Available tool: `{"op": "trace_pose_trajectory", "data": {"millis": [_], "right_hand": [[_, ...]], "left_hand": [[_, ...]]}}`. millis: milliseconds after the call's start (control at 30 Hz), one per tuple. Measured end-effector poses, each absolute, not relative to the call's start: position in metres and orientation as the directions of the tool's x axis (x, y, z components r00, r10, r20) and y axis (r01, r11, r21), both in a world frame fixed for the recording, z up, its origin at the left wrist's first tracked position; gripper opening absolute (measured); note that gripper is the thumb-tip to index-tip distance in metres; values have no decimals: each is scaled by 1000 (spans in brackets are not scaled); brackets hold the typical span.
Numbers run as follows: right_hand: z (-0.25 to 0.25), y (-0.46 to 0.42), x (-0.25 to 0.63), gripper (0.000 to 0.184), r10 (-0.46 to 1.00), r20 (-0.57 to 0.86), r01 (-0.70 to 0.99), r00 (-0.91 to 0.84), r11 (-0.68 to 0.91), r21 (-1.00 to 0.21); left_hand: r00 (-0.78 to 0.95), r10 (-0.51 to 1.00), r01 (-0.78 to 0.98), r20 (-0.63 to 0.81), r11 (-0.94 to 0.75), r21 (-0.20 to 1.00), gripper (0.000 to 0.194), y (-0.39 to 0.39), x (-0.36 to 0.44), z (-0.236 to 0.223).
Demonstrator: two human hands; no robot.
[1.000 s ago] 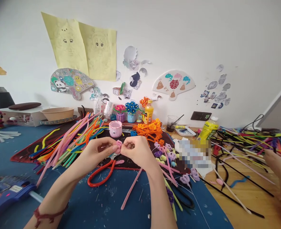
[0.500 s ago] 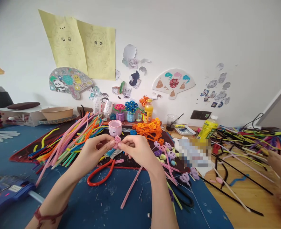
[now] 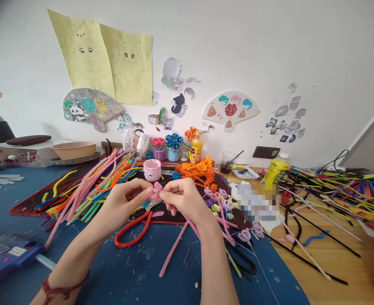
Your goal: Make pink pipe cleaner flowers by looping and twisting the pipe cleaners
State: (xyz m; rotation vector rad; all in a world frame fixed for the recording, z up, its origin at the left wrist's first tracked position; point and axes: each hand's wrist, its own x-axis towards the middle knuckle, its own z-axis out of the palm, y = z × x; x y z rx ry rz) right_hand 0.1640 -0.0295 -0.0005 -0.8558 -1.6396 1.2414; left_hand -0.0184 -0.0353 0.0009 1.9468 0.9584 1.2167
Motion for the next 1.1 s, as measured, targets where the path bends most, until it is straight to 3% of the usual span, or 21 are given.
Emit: {"op": "trace_pose_trajectory", "data": {"millis": [333, 700, 933, 1100], "right_hand": [[2, -31, 164, 13, 909, 179, 31, -377, 206, -978], [2, -32, 163, 16, 906, 160, 78, -391, 206, -975], [0, -30, 163, 15, 897, 242, 36, -370, 274, -961], [0, -30, 160, 13, 884, 300, 117, -359, 361, -925]], "left_hand": [[341, 831, 228, 439, -526, 819, 23, -39, -17, 2], [378, 835, 268, 399, -511, 817, 24, -37, -22, 0], [365, 847, 236, 386, -485, 842, 31, -36, -23, 3], [342, 875, 230, 342, -431, 872, 34, -36, -21, 2]]}}
